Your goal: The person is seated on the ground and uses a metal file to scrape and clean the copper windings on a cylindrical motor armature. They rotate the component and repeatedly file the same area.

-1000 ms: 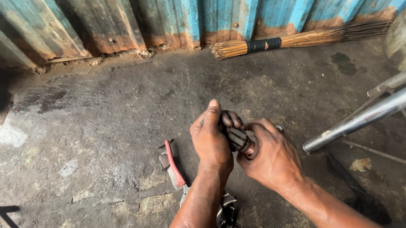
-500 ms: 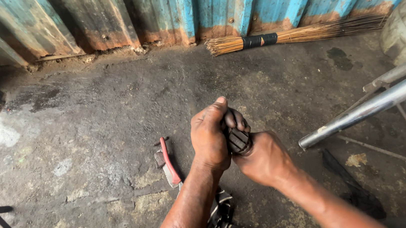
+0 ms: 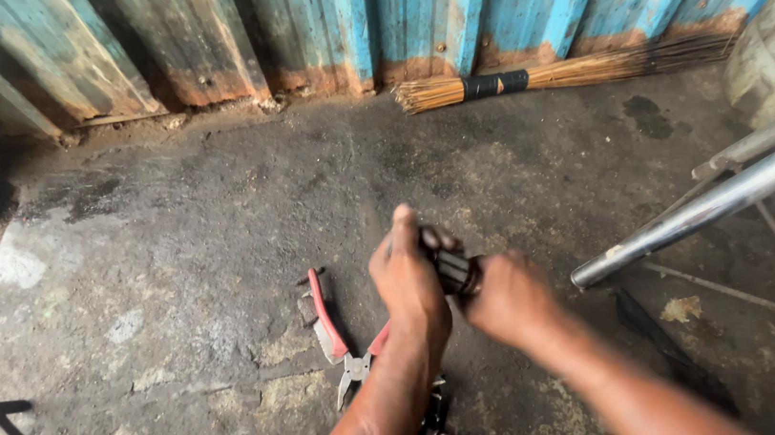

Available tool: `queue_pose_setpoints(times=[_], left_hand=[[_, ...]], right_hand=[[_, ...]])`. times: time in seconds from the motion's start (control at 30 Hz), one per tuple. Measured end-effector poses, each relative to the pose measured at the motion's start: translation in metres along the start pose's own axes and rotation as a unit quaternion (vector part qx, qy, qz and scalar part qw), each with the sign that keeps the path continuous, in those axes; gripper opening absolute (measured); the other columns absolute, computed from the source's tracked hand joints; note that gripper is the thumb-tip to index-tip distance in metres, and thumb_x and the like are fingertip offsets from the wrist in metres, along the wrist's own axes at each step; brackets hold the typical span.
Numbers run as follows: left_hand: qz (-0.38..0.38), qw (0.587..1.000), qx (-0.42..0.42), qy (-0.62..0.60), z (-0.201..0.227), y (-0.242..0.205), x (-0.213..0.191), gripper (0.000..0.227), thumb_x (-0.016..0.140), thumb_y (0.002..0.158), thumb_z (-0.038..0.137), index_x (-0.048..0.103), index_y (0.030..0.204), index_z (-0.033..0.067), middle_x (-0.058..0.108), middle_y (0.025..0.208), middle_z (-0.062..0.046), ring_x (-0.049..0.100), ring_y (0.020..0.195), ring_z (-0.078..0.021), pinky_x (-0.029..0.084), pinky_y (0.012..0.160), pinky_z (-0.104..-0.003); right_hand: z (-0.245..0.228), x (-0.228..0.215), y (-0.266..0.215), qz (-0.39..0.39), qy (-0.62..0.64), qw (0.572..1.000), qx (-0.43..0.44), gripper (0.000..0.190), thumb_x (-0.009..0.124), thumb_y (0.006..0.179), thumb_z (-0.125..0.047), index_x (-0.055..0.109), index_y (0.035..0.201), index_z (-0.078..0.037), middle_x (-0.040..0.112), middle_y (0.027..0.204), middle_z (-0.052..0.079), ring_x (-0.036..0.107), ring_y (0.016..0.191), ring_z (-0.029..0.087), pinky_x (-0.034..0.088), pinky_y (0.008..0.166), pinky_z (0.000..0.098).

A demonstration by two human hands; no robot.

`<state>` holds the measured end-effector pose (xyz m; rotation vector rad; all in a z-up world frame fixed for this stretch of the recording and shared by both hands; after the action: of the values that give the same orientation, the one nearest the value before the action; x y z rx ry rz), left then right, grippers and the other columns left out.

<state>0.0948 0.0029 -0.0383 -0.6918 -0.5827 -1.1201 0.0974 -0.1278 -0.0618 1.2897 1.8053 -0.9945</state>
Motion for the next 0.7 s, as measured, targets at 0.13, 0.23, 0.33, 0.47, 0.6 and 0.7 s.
queue_pose_setpoints(times=[0.13, 0.23, 0.33, 0.47, 0.6, 0.7], left_hand=[[0.014, 0.999, -0.036, 0.019, -0.003, 0.0, -0.012, 0.047, 0.057, 0.1, 0.034, 0.051, 0.064, 0.0056, 0.059, 0.059, -0.013, 0.058, 0.054, -0.0248, 0.051, 0.056, -0.039], [-0.171, 0.977, -0.117, -0.048, 0.012, -0.005, 0.0, 0.04, 0.058, 0.1, 0.027, 0.053, 0.066, 0.0066, 0.058, 0.061, -0.013, 0.059, 0.057, -0.0263, 0.053, 0.061, -0.042], [-0.4, 0.872, -0.218, -0.18, 0.017, -0.043, 0.03, 0.048, 0.058, 0.107, 0.031, 0.052, 0.066, 0.0081, 0.054, 0.06, -0.01, 0.057, 0.057, -0.0255, 0.054, 0.065, -0.043], [-0.448, 0.868, -0.197, -0.084, 0.025, -0.056, 0.039, 0.051, 0.06, 0.104, 0.038, 0.052, 0.065, 0.0073, 0.054, 0.061, -0.013, 0.058, 0.058, -0.0275, 0.054, 0.066, -0.043], [-0.126, 0.983, -0.106, 0.087, 0.032, -0.004, 0.014, 0.042, 0.059, 0.095, 0.044, 0.061, 0.071, 0.0092, 0.062, 0.069, -0.008, 0.062, 0.065, -0.0231, 0.053, 0.065, -0.039], [-0.002, 0.991, -0.127, 0.042, 0.014, 0.0, -0.003, 0.049, 0.066, 0.097, 0.049, 0.055, 0.068, 0.0114, 0.062, 0.069, -0.009, 0.062, 0.066, -0.0221, 0.05, 0.064, -0.037]], right_hand=[[-0.006, 0.011, -0.009, 0.058, -0.051, 0.996, 0.04, 0.029, 0.069, 0.089, -0.032, 0.07, 0.079, -0.004, 0.07, 0.063, 0.008, 0.069, 0.05, 0.021, 0.058, 0.054, 0.035], [-0.01, 0.015, -0.022, -0.217, 0.198, 0.955, 0.04, 0.027, 0.066, 0.089, -0.022, 0.068, 0.072, 0.0, 0.069, 0.057, 0.012, 0.068, 0.046, 0.022, 0.06, 0.05, 0.0378], [-0.032, -0.002, -0.062, -0.509, 0.486, 0.704, -0.097, 0.027, 0.068, 0.087, -0.025, 0.07, 0.074, -0.002, 0.071, 0.061, 0.012, 0.07, 0.051, 0.022, 0.06, 0.055, 0.0385], [-0.044, -0.001, -0.072, -0.531, 0.539, 0.641, -0.132, 0.027, 0.071, 0.085, -0.03, 0.073, 0.077, -0.004, 0.074, 0.065, 0.012, 0.072, 0.059, 0.023, 0.059, 0.061, 0.0394], [-0.016, -0.016, -0.021, -0.108, 0.101, 0.987, 0.061, 0.029, 0.074, 0.083, -0.035, 0.075, 0.079, -0.007, 0.076, 0.07, 0.012, 0.075, 0.066, 0.024, 0.058, 0.066, 0.0404], [-0.025, -0.008, -0.018, 0.037, -0.058, 0.997, 0.047, 0.02, 0.072, 0.083, -0.031, 0.076, 0.083, -0.012, 0.077, 0.075, 0.01, 0.077, 0.068, 0.024, 0.06, 0.07, 0.0405]])
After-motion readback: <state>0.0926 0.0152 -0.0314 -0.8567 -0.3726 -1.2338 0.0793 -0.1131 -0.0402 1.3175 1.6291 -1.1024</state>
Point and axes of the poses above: each hand's wrist, its own y-axis towards the middle knuckle, its own x-axis out of the palm, z = x × y, the point moved 5 cm from there along y, towards the middle knuckle
